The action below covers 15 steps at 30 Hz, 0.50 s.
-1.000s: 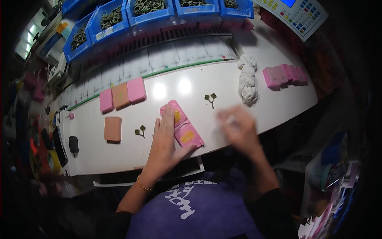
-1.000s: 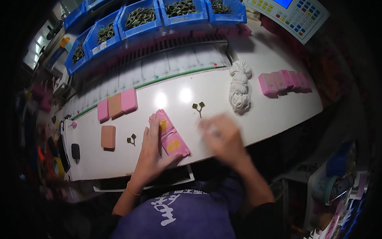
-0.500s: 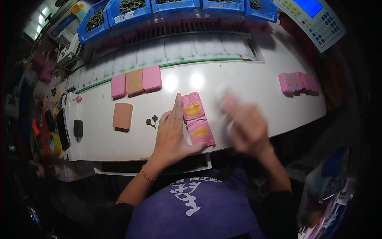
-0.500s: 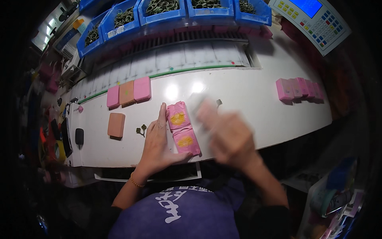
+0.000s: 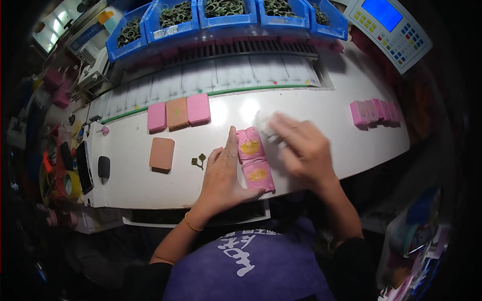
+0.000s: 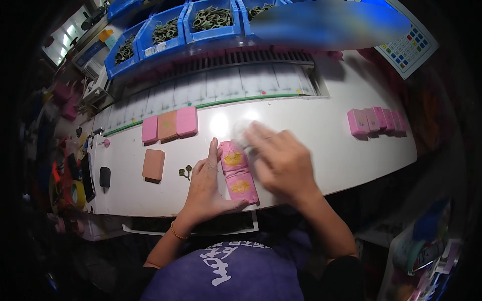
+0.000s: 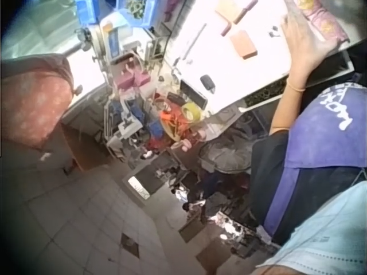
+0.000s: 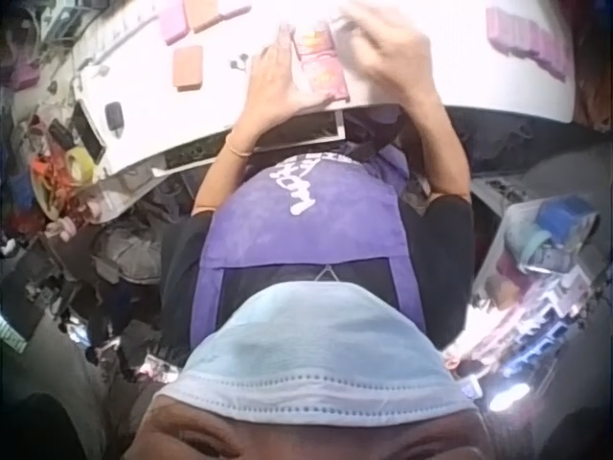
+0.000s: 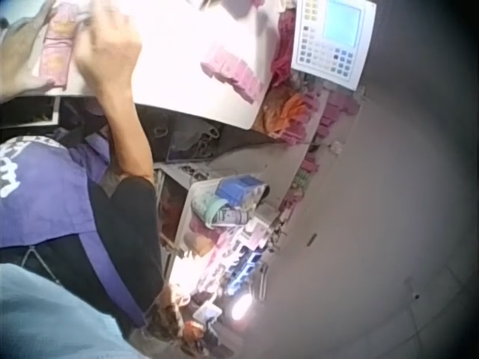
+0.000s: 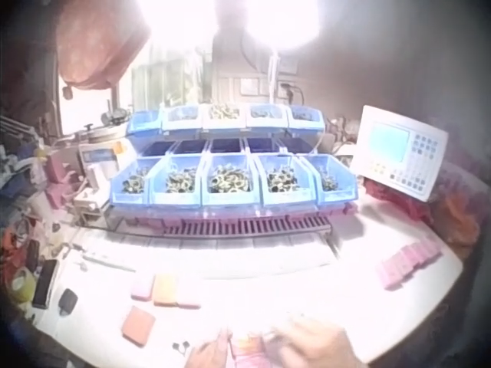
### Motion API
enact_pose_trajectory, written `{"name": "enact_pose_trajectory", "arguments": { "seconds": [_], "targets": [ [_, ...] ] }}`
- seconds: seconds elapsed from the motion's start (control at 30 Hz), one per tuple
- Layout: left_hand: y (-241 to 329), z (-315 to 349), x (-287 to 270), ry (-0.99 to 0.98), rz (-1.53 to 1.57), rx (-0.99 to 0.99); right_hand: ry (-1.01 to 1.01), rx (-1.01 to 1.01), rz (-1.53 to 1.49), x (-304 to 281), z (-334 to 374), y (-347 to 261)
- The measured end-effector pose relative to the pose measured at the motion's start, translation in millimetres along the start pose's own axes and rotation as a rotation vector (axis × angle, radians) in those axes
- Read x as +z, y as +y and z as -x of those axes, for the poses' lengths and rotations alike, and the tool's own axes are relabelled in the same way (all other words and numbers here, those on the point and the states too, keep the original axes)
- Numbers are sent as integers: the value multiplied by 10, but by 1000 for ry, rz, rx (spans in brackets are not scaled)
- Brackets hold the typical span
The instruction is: Placing small decorative green leaf-shaped components into pink silicone molds and organizing finished pieces on a workstation.
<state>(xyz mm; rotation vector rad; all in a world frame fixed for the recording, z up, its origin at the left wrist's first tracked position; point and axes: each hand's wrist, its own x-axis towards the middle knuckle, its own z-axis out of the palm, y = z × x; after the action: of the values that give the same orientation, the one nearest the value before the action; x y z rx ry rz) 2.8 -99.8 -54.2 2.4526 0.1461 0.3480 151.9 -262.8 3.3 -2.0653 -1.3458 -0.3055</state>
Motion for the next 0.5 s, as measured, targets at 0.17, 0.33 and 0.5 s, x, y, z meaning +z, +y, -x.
{"name": "enact_pose_trajectory", "arguments": {
  "seconds": [0.17,0.33,0.5],
  "targets": [
    [-32,31,-54,53,72,-9,7,45,334,-146,154,260],
    [-71,94,130,254,380,59,-376,156,-416,206,545,-20],
    [0,184,214,249,649,-28,-60,326,-718,616,763,6]
  ]
}}
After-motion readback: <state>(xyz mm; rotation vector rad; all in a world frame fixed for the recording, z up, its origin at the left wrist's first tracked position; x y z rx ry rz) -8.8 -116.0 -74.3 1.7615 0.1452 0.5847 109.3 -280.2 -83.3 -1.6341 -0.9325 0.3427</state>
